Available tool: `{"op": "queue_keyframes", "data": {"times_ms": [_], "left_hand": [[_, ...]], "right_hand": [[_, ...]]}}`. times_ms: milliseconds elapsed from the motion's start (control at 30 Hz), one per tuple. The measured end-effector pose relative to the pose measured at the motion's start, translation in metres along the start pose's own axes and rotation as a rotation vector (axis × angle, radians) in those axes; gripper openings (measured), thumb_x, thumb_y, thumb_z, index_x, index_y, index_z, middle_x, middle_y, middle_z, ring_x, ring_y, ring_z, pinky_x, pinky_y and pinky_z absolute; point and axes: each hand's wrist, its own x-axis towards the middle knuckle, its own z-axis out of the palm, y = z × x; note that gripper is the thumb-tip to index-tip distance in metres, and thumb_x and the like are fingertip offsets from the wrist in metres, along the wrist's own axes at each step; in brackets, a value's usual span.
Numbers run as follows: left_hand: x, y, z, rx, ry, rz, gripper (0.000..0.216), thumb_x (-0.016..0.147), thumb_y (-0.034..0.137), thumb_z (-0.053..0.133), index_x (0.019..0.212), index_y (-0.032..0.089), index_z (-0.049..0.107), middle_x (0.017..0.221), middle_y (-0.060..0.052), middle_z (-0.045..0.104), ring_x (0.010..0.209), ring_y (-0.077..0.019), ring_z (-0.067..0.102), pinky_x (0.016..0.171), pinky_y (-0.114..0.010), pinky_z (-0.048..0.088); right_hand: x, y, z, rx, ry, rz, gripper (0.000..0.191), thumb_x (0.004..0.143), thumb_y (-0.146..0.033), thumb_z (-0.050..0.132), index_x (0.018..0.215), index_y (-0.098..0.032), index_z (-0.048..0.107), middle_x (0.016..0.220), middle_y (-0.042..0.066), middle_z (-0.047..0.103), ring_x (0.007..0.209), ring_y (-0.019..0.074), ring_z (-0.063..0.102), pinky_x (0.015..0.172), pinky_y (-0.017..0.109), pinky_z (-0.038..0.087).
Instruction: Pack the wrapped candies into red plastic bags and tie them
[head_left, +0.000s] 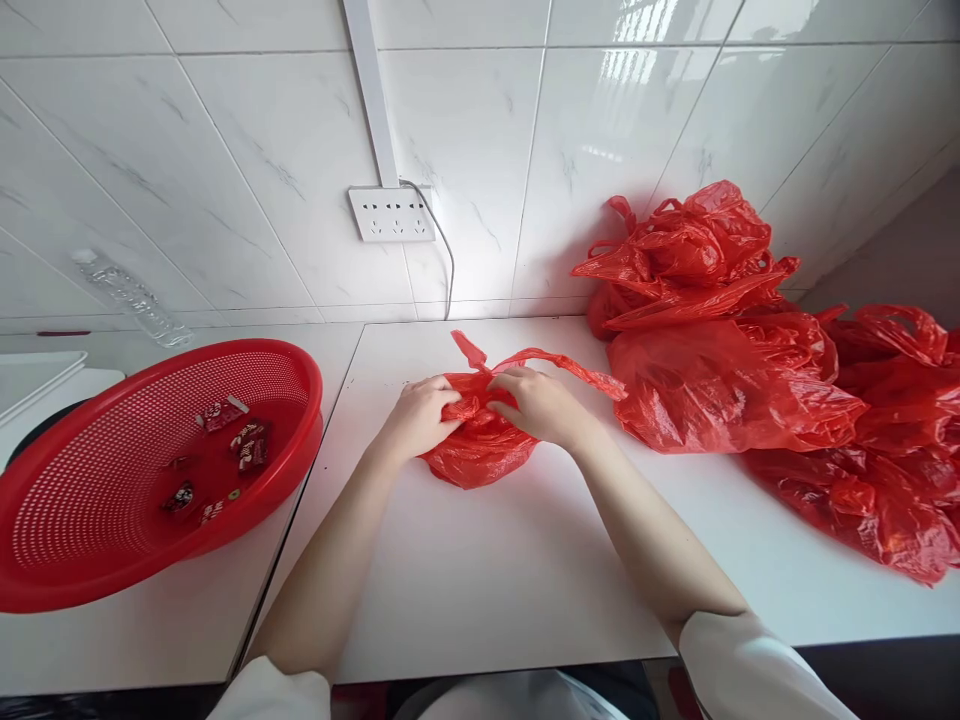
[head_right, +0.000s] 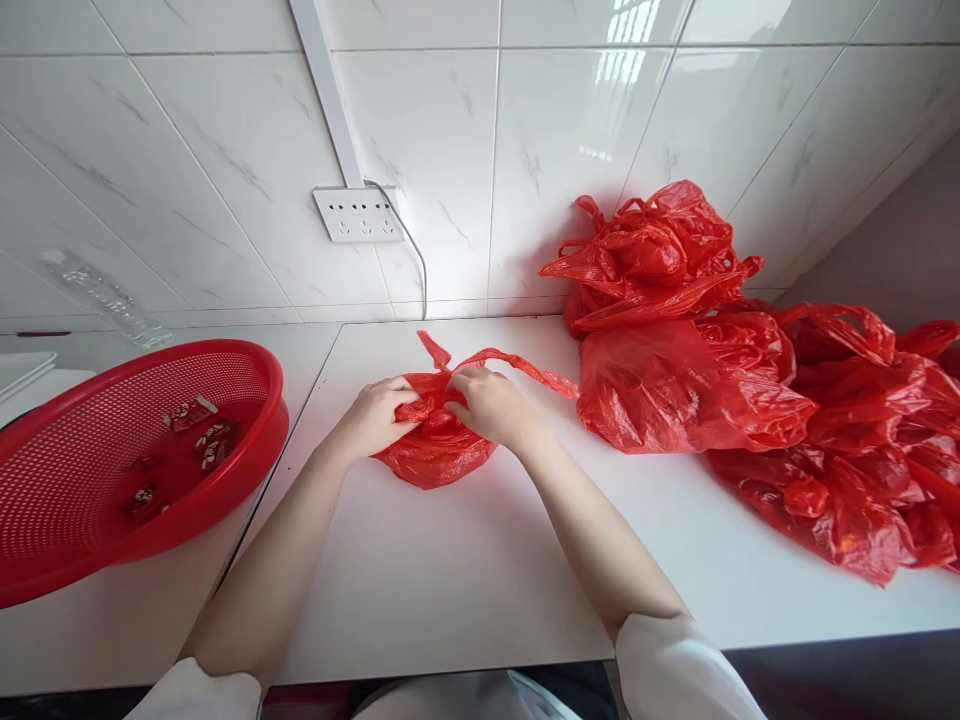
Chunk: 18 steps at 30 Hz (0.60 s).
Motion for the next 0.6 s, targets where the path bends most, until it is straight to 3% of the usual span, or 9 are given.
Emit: {"op": "queue_keyframes", "data": {"times_ms": [100,233,300,400,467,500,567,600], "left_hand": [[0.0,-0.012,-0.006,0.037,0.098,-0.041,0.015,0.086,0.022,0.053,0.091,0.021,0.067,0.102,-0.006,0.066,0.096,-0.0234,0.06,0.093,-0.038,0.046],[-0.007,-0.022,-0.028,0.057,0.199,-0.222,0.018,0.082,0.019,0.055,0.096,0.021,0.065,0.11,-0.008,0.064,0.107,-0.0278,0.058,0.098,-0.043,0.044],[-0.012,-0.011,-0.034,-0.024,0.203,-0.179,0.034,0.079,0.017,0.054,0.112,0.024,0.061,0.127,-0.007,0.059,0.12,-0.0274,0.053,0.106,-0.045,0.039],[-0.014,0.016,-0.029,-0.088,0.13,0.007,0.054,0.081,0.026,0.06,0.133,0.031,0.049,0.142,-0.004,0.051,0.131,-0.027,0.046,0.118,-0.052,0.017],[-0.011,0.028,-0.02,-0.065,0.085,0.039,0.046,0.082,0.031,0.063,0.127,0.029,0.054,0.126,-0.004,0.062,0.115,-0.0256,0.056,0.118,-0.054,0.015],[-0.01,0.029,-0.016,-0.064,0.075,0.014,0.034,0.083,0.033,0.062,0.116,0.027,0.06,0.108,-0.002,0.068,0.099,-0.023,0.062,0.114,-0.053,0.022],[-0.007,0.022,-0.012,-0.141,0.106,-0.103,0.016,0.086,0.037,0.058,0.088,0.022,0.063,0.073,0.002,0.061,0.067,-0.016,0.056,0.093,-0.041,0.043],[-0.007,0.015,-0.012,-0.207,0.166,-0.178,0.022,0.087,0.04,0.056,0.078,0.021,0.06,0.063,0.004,0.054,0.059,-0.0139,0.05,0.078,-0.034,0.046]], "right_hand": [[0.004,0.008,-0.001,-0.05,-0.041,0.109,0.013,0.083,-0.015,0.051,0.082,-0.021,0.062,0.082,0.003,0.067,0.072,0.0164,0.057,0.059,0.027,0.033],[0.001,0.025,-0.012,-0.216,0.098,0.344,0.013,0.081,-0.015,0.048,0.08,-0.02,0.06,0.083,0.007,0.066,0.072,0.0195,0.057,0.056,0.028,0.029],[-0.003,0.025,-0.016,-0.188,0.073,0.295,0.011,0.078,-0.016,0.05,0.085,-0.019,0.058,0.082,0.007,0.066,0.072,0.0193,0.057,0.056,0.028,0.03],[-0.007,0.012,-0.015,-0.06,0.007,0.152,0.018,0.077,-0.02,0.056,0.095,-0.021,0.055,0.078,0.004,0.064,0.069,0.018,0.055,0.054,0.026,0.03],[-0.006,0.002,-0.011,-0.021,-0.003,0.122,0.008,0.081,-0.025,0.055,0.088,-0.021,0.054,0.073,0.002,0.062,0.065,0.0166,0.053,0.053,0.026,0.029],[-0.005,-0.001,-0.01,-0.036,0.019,0.151,0.007,0.083,-0.027,0.053,0.081,-0.021,0.054,0.069,0.002,0.061,0.062,0.016,0.051,0.052,0.027,0.028],[-0.001,0.0,-0.011,-0.104,0.102,0.25,0.02,0.087,-0.027,0.048,0.069,-0.02,0.052,0.066,0.003,0.059,0.059,0.0159,0.05,0.053,0.028,0.027],[0.0,0.004,-0.013,-0.139,0.159,0.301,0.022,0.088,-0.028,0.047,0.067,-0.02,0.053,0.067,0.004,0.061,0.061,0.0165,0.052,0.053,0.028,0.026]]}}
